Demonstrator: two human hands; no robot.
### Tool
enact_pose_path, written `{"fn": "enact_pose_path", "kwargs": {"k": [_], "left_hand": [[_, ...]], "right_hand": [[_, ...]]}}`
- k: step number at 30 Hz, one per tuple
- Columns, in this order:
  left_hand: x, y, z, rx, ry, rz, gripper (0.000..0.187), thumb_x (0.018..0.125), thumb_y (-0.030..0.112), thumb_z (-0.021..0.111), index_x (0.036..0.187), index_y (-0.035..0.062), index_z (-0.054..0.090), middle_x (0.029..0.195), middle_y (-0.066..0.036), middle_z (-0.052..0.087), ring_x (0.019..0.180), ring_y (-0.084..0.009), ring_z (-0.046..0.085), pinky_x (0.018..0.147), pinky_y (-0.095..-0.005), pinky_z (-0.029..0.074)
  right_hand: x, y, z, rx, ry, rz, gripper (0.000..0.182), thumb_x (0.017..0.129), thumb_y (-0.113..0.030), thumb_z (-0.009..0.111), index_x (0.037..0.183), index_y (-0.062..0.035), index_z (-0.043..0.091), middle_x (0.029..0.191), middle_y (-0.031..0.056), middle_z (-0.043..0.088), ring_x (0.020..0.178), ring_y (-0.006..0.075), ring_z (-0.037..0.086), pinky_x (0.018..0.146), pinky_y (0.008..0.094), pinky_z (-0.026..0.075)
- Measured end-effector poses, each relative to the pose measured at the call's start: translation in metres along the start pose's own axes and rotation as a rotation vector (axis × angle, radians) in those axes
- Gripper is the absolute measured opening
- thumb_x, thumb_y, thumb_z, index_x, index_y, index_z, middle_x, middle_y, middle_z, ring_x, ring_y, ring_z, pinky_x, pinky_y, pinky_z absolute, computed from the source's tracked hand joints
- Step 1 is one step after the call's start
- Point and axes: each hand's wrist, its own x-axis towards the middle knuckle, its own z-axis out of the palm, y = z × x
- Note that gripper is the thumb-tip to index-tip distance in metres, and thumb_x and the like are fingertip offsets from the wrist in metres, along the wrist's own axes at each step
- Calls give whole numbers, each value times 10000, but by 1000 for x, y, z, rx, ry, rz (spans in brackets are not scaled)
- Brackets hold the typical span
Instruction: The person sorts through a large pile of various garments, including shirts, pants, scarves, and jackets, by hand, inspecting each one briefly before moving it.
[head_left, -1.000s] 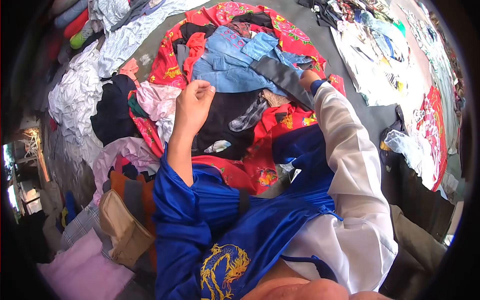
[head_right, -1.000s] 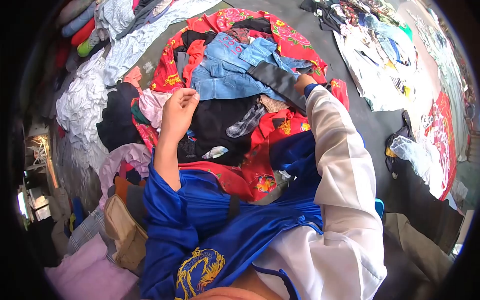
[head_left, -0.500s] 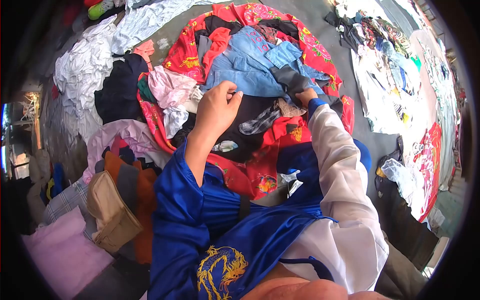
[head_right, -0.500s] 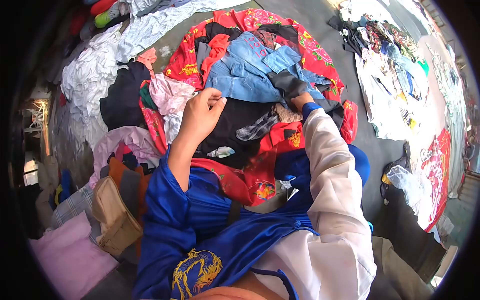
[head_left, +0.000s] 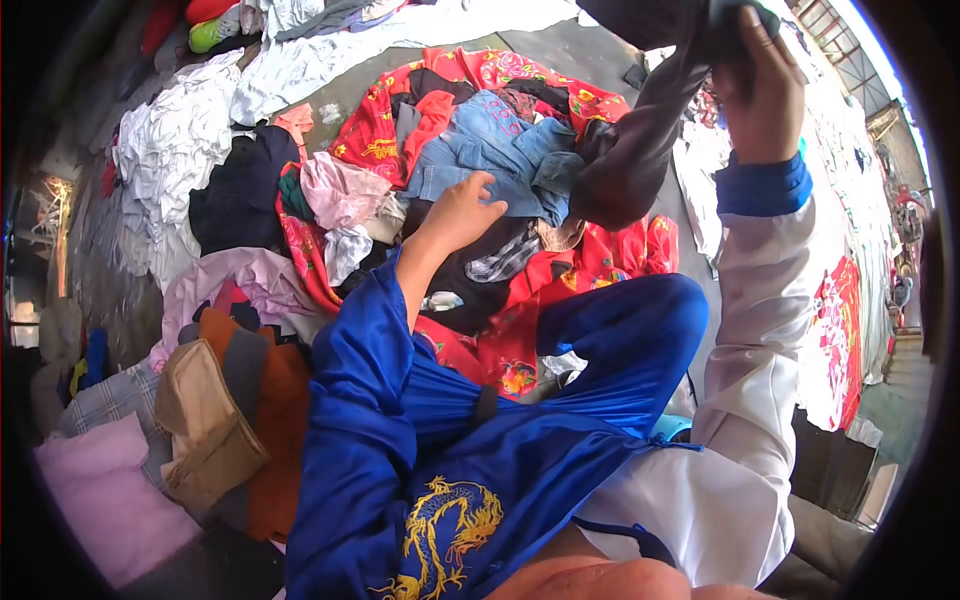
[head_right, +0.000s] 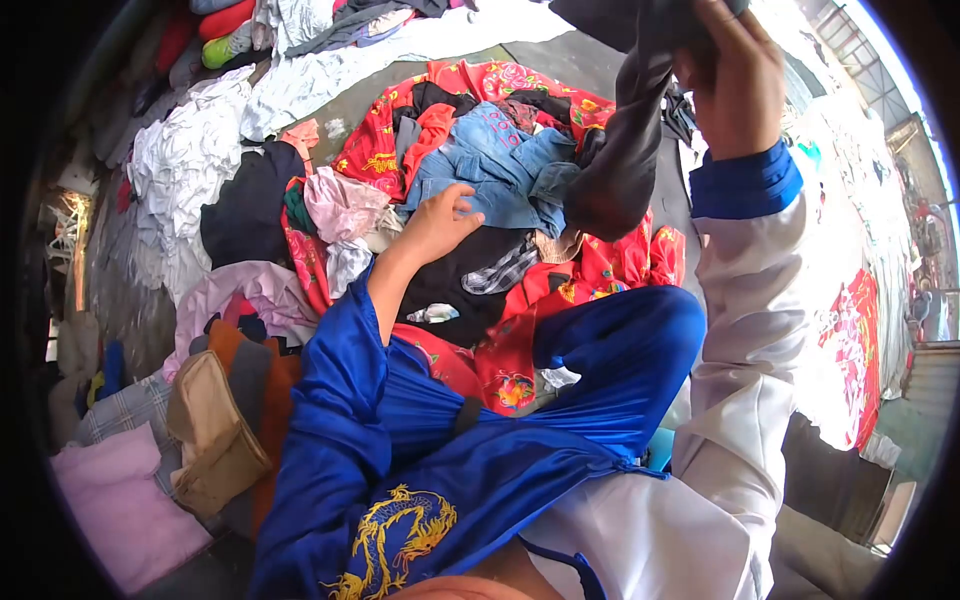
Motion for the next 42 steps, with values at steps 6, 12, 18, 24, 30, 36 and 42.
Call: {"fn": "enact_pose_path", "kwargs": {"k": [6,12,18,24,30,36,42], "left_hand": [[-10,22,24,19,101,267,1047,751,300,842,1544,51,205,1540,-250,315,1306,-378,505,1071,-436,434],[-16,34,10,-601,56,161,464,847,197,750,1223,-34,604,1039,-175,698,1014,-249,670,909,-334,499],[-29,16,-17,-909,-2,84,362,874,127,716,1194,-24,641,1049,-57,709,921,-126,653,837,-298,508],[-42,13,-60,-1190,10,-109,340,881,124,705,1197,13,649,1107,-49,693,979,-135,651,903,-313,507],[-41,3,-71,-1244,-197,-253,326,879,171,720,1151,2,656,1029,-68,711,928,-163,685,837,-312,547],[-49,5,-87,-1448,-133,-149,424,919,281,678,1217,-13,610,1102,-118,688,945,-200,689,851,-336,559],[-35,11,-82,-2064,-102,22,768,982,661,340,1425,40,437,1335,-194,581,1265,-342,534,1081,-523,408]], "right_hand": [[29,-90,47,1,-74,-366,288,953,-165,617,1187,2,594,999,85,642,809,184,624,656,308,507],[53,-94,97,-118,18,-539,343,944,-131,615,1250,13,558,1120,98,623,939,212,647,722,319,530],[32,74,16,-350,-41,66,451,937,-144,642,1353,-2,543,1172,106,671,951,179,647,870,306,499],[-134,226,36,-543,-580,313,859,702,70,642,1500,-130,394,1436,142,512,1322,297,500,1051,380,445],[-152,226,80,-630,-730,144,1154,611,-93,816,1554,-8,155,1562,260,268,1443,402,303,1168,410,313],[-150,220,90,-652,-675,-145,1038,680,-137,817,1529,13,240,1515,275,357,1412,412,364,1135,409,349],[-134,213,88,532,125,861,340,955,-124,583,1275,-11,577,1166,109,673,1061,242,660,966,418,513]]}}
